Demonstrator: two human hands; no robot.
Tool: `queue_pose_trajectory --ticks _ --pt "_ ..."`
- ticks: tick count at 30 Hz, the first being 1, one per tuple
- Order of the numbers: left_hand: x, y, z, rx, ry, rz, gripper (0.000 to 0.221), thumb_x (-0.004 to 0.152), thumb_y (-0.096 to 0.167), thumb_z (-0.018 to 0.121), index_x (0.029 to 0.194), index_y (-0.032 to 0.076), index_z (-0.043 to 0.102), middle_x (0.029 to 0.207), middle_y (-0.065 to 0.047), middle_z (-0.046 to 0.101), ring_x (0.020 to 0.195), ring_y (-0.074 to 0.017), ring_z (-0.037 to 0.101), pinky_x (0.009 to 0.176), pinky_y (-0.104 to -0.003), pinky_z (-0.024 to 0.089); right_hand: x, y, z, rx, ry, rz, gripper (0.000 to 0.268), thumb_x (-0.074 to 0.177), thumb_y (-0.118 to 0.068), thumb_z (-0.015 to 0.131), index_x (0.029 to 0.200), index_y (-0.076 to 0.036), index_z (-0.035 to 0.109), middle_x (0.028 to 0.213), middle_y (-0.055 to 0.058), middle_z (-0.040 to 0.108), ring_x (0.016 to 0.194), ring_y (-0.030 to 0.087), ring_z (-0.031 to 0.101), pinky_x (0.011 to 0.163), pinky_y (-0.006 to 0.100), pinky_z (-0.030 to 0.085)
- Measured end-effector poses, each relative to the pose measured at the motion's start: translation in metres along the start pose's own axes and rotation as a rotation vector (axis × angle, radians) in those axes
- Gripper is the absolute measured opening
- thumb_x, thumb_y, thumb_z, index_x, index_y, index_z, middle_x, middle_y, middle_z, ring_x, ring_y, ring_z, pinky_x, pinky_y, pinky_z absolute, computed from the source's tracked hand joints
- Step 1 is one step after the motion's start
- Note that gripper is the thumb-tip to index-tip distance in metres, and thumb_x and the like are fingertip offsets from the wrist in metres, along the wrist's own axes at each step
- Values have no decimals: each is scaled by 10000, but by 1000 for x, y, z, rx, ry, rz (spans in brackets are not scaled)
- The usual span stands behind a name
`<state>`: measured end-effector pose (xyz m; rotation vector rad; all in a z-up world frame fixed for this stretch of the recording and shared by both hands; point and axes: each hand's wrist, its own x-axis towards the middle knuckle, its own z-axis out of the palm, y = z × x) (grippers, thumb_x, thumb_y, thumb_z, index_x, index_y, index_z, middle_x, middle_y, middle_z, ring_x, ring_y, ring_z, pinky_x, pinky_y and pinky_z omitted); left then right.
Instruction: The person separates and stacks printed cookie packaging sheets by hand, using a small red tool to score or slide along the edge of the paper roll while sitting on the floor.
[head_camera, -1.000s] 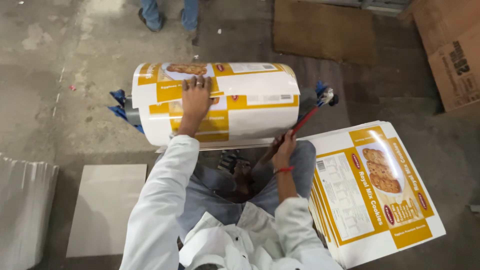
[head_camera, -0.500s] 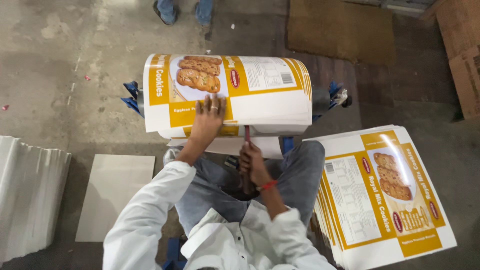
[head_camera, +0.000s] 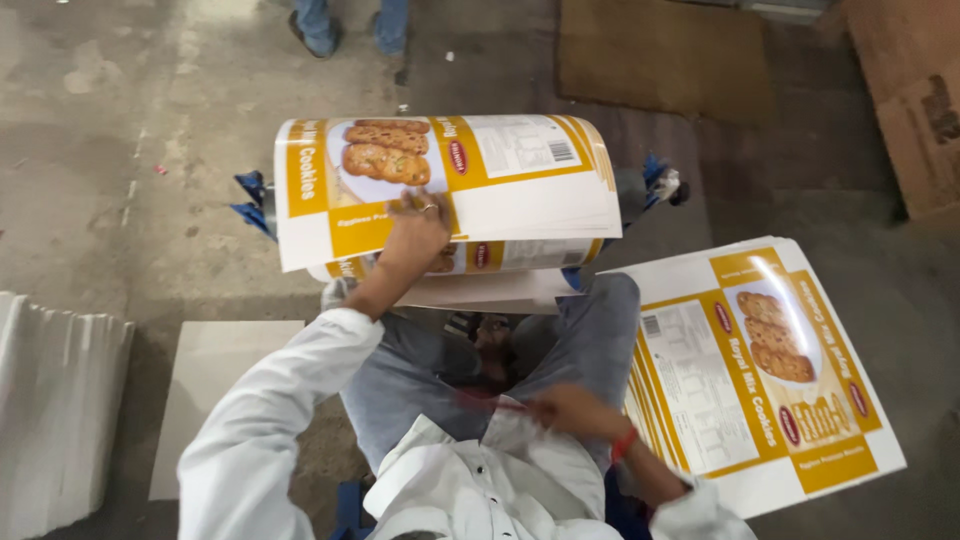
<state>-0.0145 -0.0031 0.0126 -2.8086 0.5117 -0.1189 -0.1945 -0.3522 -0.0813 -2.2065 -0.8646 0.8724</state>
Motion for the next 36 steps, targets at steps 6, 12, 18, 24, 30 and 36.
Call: queue_pose_trajectory --ticks 6,12,18,24,30,36 --pt "-54 41 -13 190 201 30 507 916 148 588 1351 -107 532 1317 -383 576 1135 -535 637 777 -647 588 -46 70 -11 707 231 -456 520 1027 -500 567 1218 -27 670 1203 129 647 1148 262 619 979 420 497" --pt "-149 113 -37 104 117 81 527 884 143 579 1336 -126 552 1287 -373 587 1158 -538 610 776 -616 579 1 95 -152 1256 677 184 598 944 -477 604 1264 27 611 1095 104 721 978 202 699 888 365 573" --pt "-202 103 -25 -729 237 -116 626 722 274 728 1260 -14 588 1299 -356 601 1192 -568 572 938 -591 500 16 49 -129 1015 509 227 493 801 -184 810 1219 32 665 1128 125 757 962 187 744 848 346 614" --pt "-224 12 60 -673 692 -932 480 936 267 749 1250 -64 602 1195 -294 655 1100 -449 603 969 -508 471 -37 66 -96 1047 452 251 477 823 -124 808 1233 67 658 1111 161 738 982 239 706 855 388 586" --pt "-207 -19 113 -1655 153 -1154 706 957 500 671 1306 -113 669 1226 -294 746 1124 -365 734 973 -450 537 -23 48 -90 1198 641 192 615 787 -32 753 1362 2 538 1188 116 696 1058 259 700 881 442 591" --pt "-231 -39 27 -2699 349 -487 1167 641 771 702 1500 39 406 1476 -152 544 1322 -313 585 1108 -486 446 -30 48 -145 1412 784 -89 522 900 -22 680 1399 39 536 1238 181 687 1113 314 689 983 469 565"
